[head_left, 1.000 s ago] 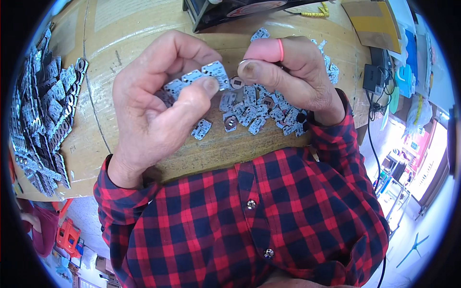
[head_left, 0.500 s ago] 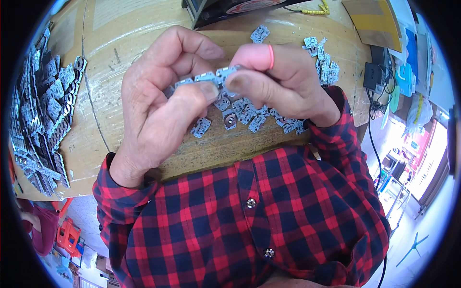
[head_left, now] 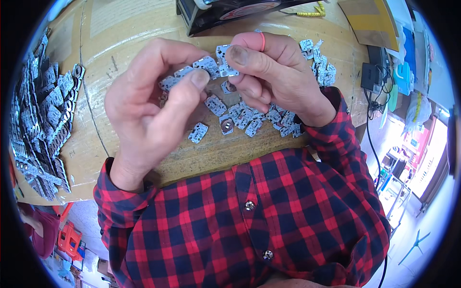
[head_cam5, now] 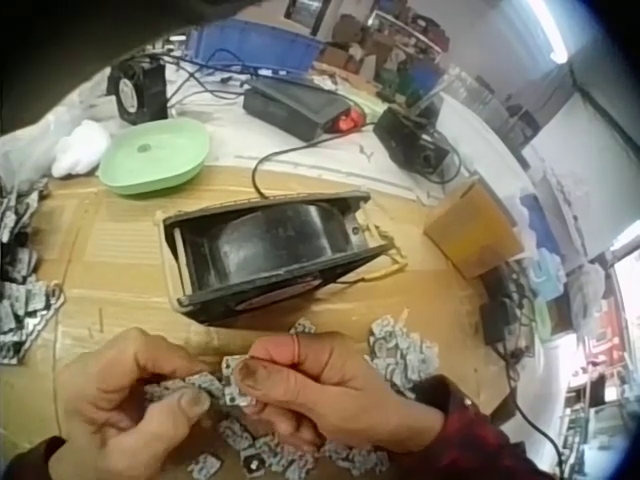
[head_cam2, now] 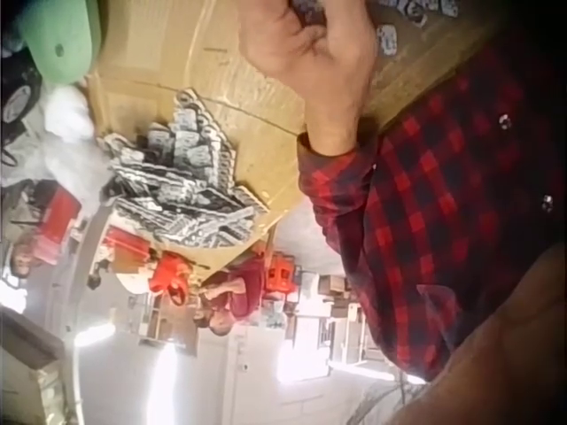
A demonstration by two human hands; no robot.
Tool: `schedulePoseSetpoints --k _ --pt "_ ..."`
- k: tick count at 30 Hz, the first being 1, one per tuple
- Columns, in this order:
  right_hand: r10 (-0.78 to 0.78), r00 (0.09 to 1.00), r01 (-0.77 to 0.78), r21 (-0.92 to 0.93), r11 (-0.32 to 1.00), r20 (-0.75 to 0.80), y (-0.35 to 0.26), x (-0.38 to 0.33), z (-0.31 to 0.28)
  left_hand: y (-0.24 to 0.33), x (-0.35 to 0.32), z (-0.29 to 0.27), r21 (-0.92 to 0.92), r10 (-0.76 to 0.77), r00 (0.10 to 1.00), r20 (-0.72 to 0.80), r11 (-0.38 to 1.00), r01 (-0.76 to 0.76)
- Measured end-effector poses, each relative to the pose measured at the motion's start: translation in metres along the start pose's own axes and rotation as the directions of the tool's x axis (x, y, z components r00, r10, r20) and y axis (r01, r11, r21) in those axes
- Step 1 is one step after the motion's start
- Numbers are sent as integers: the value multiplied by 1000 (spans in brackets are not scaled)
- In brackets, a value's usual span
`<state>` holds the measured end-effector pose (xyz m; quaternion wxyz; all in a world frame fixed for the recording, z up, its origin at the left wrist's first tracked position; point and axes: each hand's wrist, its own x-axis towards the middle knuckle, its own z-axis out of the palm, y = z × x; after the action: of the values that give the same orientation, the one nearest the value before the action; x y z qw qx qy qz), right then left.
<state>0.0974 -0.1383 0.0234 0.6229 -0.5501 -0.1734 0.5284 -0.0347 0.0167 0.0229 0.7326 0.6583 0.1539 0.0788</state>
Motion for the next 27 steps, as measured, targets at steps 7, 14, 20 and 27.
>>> schedulePoseSetpoints --k 7,14,20,27 --pt "-80 997 82 -188 979 19 0 0 -4 -12 6 6 496 482 876 18 757 -426" --pt "-38 999 38 -110 993 2 -1 0 -4 -9 3 2 533 461 886 48 739 -413" --pt "-52 998 47 -157 986 -28 0 0 -2 -9 2 2 497 407 913 -29 798 -340" --pt "20 995 -35 -162 986 -97 -6 5 2 -9 1 2 501 338 937 -93 829 -249"
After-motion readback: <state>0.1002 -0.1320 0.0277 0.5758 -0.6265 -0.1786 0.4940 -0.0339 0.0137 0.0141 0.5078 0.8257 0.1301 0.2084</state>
